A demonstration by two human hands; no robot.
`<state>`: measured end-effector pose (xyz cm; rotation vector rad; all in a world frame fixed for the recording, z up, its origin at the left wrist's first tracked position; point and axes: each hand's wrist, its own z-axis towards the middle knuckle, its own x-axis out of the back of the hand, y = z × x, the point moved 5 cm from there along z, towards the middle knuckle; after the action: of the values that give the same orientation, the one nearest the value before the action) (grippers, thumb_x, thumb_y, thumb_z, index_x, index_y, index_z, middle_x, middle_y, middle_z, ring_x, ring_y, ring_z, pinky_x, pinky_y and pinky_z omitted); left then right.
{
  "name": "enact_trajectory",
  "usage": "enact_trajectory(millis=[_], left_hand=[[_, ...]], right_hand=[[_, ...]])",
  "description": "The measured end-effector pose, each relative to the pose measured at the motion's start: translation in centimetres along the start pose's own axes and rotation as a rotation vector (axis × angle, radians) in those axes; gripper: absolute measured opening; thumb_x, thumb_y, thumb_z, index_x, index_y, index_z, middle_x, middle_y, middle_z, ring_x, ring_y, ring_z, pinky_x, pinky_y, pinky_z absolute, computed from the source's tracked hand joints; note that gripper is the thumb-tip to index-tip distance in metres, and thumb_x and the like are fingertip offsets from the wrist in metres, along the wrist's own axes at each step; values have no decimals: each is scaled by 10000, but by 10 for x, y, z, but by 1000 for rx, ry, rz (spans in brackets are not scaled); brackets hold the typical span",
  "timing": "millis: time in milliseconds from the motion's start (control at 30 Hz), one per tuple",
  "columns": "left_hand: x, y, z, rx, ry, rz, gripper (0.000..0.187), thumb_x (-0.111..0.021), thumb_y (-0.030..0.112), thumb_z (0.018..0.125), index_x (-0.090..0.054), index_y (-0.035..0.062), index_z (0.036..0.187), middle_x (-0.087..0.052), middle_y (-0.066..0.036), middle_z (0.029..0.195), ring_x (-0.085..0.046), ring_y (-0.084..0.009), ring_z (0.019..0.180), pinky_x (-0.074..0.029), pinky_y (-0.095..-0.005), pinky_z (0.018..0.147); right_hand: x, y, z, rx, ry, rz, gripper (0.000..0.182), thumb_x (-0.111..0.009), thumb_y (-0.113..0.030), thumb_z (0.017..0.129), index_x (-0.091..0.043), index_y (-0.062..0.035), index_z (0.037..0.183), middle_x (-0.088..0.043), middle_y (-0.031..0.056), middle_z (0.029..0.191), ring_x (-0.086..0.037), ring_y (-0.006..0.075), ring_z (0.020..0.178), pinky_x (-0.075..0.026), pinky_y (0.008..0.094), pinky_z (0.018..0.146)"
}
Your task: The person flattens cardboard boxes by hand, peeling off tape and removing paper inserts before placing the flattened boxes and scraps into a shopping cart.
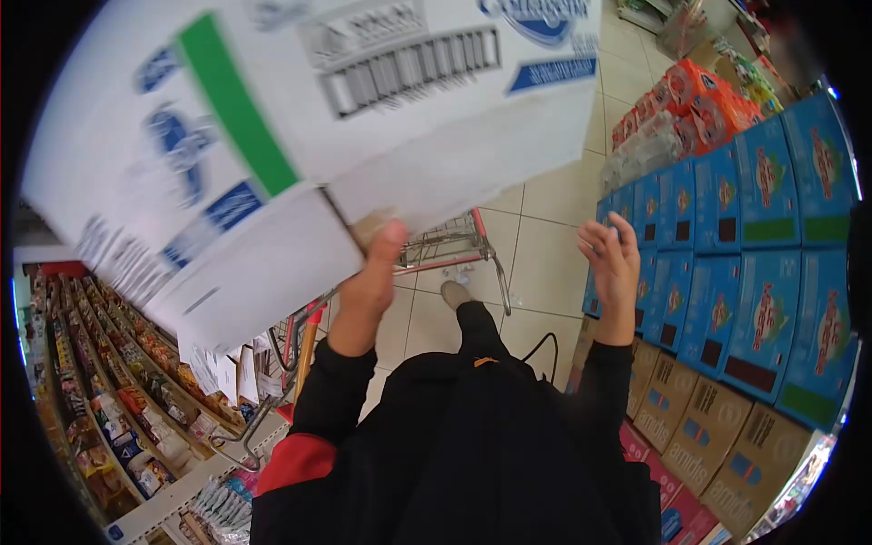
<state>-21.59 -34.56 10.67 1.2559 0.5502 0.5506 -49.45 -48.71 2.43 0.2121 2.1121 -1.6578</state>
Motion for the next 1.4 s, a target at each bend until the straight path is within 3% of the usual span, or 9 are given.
enact_trajectory(millis=[233,333,467,533,667,800,1067,1233,1400], left_hand=[[76,112,-113,-433,-119,-523,401,-396,166,772,-325,0,1130,-418,-136,1097,-410,-236,1014,-328,-390,856],[136,146,-186,-646,282,-387,445,-422,189,747,-332,-32,1122,-411,-181,1097,-420,-279,1000,-340,-396,846],[194,186,-271,-763,240,-346,431,-391,234,752,-422,-124,990,-476,-265,951,-492,-339,869,-387,-356,808],[230,200,-316,-813,590,169,395,-387,216,766,-436,-111,982,-481,-234,966,-492,-286,908,-420,-314,743],[261,210,-373,-826,930,570,405,-392,230,791,-424,-123,987,-484,-231,974,-495,-270,897,-399,-308,783],[303,189,-455,-750,1147,759,445,-551,430,697,-415,90,950,-426,-84,941,-415,-174,871,-332,-361,806],[351,109,-530,-705,1354,238,577,-416,562,706,-358,138,1092,-418,-72,987,-409,-210,894,-303,-380,828],[433,54,-577,-701,1425,373,548,-414,514,718,-367,102,1077,-427,-91,985,-420,-214,892,-313,-369,825],[465,-31,-640,-840,1576,533,513,-412,453,734,-377,57,1058,-439,-114,983,-435,-218,890,-326,-355,821]], right_hand=[[210,103,-191,-83,670,-279,141,-518,-183,768,-474,-87,862,-549,57,696,-530,119,571,-413,209,456],[246,144,-249,-147,594,-300,106,-517,-153,756,-471,-93,828,-531,52,649,-498,106,491,-378,203,385],[278,201,-267,-490,515,-354,66,-495,-108,731,-480,-85,791,-519,51,615,-486,113,460,-352,206,353],[288,239,-253,-532,452,-375,64,-489,-97,721,-489,-84,784,-518,52,613,-492,116,463,-354,210,349],[302,307,-201,-407,119,-1056,180,-497,-107,663,-478,-5,811,-544,146,659,-538,253,576,-432,317,512],[318,379,-156,-496,-26,-1455,254,-546,-139,625,-491,-19,842,-541,195,786,-518,316,792,-415,348,701],[335,505,-120,-537,-139,-1614,319,-558,-142,648,-451,-18,922,-480,221,915,-492,350,846,-415,381,734],[335,575,-96,-454,-49,-1609,257,-508,-98,676,-439,-31,914,-467,204,921,-482,368,859,-428,412,708],[381,689,-32,32,156,-1573,422,-531,-162,651,-443,-109,1060,-457,213,1007,-379,357,995,-306,451,848]])
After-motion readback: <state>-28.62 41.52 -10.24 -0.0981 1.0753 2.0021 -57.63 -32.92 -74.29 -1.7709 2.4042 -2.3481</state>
